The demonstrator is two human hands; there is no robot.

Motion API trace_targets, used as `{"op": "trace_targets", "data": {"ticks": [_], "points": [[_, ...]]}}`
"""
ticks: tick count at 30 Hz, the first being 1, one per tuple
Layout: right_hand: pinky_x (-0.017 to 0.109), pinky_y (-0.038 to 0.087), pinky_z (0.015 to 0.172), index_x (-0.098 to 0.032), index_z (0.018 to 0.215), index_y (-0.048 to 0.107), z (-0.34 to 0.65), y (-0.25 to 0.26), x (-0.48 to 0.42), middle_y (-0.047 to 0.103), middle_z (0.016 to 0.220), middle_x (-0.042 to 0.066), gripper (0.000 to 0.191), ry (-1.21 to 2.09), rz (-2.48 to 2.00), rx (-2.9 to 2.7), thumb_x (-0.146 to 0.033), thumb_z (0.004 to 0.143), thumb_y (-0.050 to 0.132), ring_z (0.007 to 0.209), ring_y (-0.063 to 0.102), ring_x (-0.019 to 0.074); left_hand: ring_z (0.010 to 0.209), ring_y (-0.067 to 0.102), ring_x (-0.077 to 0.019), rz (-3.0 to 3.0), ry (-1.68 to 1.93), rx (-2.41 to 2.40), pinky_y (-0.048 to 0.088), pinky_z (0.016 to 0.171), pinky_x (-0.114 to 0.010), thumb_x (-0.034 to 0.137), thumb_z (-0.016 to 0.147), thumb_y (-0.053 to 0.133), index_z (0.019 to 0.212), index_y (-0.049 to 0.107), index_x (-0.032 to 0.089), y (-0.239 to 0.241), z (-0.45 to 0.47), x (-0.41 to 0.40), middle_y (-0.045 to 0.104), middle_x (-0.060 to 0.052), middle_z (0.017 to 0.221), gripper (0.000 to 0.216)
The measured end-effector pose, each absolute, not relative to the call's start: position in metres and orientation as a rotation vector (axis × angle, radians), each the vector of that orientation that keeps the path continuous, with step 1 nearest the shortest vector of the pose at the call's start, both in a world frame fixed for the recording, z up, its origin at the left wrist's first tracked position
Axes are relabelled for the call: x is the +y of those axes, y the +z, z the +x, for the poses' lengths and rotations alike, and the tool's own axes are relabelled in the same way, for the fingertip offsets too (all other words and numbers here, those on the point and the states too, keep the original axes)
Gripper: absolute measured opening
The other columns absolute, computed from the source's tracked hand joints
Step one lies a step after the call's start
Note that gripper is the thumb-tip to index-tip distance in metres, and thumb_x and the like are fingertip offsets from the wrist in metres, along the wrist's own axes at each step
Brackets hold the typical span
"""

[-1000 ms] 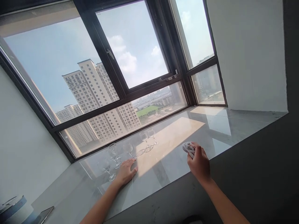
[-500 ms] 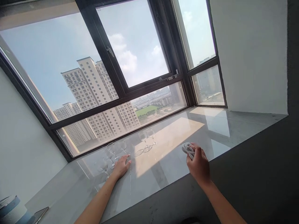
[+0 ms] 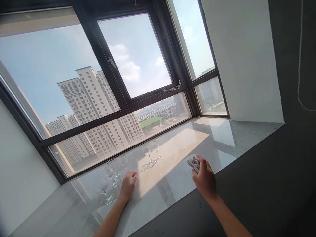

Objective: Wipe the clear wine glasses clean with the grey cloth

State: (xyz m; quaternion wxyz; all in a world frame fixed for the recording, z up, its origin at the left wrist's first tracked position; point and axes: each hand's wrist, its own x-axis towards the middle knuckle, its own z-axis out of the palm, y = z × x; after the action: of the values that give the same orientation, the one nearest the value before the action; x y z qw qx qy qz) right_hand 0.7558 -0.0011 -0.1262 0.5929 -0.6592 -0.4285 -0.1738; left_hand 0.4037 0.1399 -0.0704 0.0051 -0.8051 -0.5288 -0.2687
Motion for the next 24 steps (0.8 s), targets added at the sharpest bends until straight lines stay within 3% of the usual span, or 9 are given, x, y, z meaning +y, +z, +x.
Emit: {"op": "trace_targets", "data": {"ticks": [4,8,12,17,24], "points": [[0.037,0.055,0.071,-0.022,0.126,0.044,0.754,-0.124,-0.003,0.064,0.111,0.013,0.043,-0.400,-1.541,-1.011,-0.025,0.084,0.052,0.099,0.066,0.0299,0.129,0.048,-0.0287,-2.706,-0.735,-1.269,0.034,0.111,-0.044,0.038,0.085,0.051,0.128,0.062,0.024,-0.073,0.452,0.137,0.052,-0.011,0.140,0.046],[0.038,0.055,0.072,-0.022,0.126,0.044,0.754,-0.122,-0.002,0.065,0.110,0.013,0.044,-0.402,-1.539,-1.003,-0.024,0.083,0.051,0.100,0.066,0.0303,0.144,0.029,-0.0340,-2.752,-0.532,-1.482,0.019,0.118,-0.051,0.046,0.085,0.054,0.143,0.048,0.030,-0.071,0.495,0.156,0.031,-0.008,0.158,0.061],[0.040,0.055,0.077,-0.023,0.126,0.043,0.754,-0.122,-0.002,0.065,0.112,0.012,0.045,-0.371,-1.532,-1.001,-0.022,0.082,0.051,0.098,0.067,0.0291,0.147,0.022,-0.0290,-2.788,-0.389,-1.587,0.016,0.119,-0.049,0.052,0.088,0.046,0.147,0.042,0.032,-0.067,0.517,0.177,0.035,-0.008,0.157,0.062],[0.040,0.055,0.079,-0.023,0.127,0.043,0.755,-0.123,-0.004,0.066,0.111,0.012,0.045,-0.372,-1.521,-1.005,-0.022,0.083,0.051,0.098,0.066,0.0284,0.142,0.032,-0.0269,-2.758,-0.351,-1.592,0.020,0.117,-0.046,0.054,0.091,0.037,0.140,0.052,0.030,-0.065,0.518,0.173,0.042,-0.007,0.152,0.056],[0.041,0.055,0.078,-0.022,0.128,0.043,0.755,-0.123,-0.005,0.066,0.110,0.013,0.045,-0.394,-1.506,-1.018,-0.023,0.083,0.051,0.097,0.067,0.0292,0.136,0.038,-0.0269,-2.737,-0.387,-1.599,0.023,0.116,-0.042,0.051,0.089,0.041,0.140,0.052,0.031,-0.064,0.490,0.136,0.049,-0.004,0.146,0.055]]}}
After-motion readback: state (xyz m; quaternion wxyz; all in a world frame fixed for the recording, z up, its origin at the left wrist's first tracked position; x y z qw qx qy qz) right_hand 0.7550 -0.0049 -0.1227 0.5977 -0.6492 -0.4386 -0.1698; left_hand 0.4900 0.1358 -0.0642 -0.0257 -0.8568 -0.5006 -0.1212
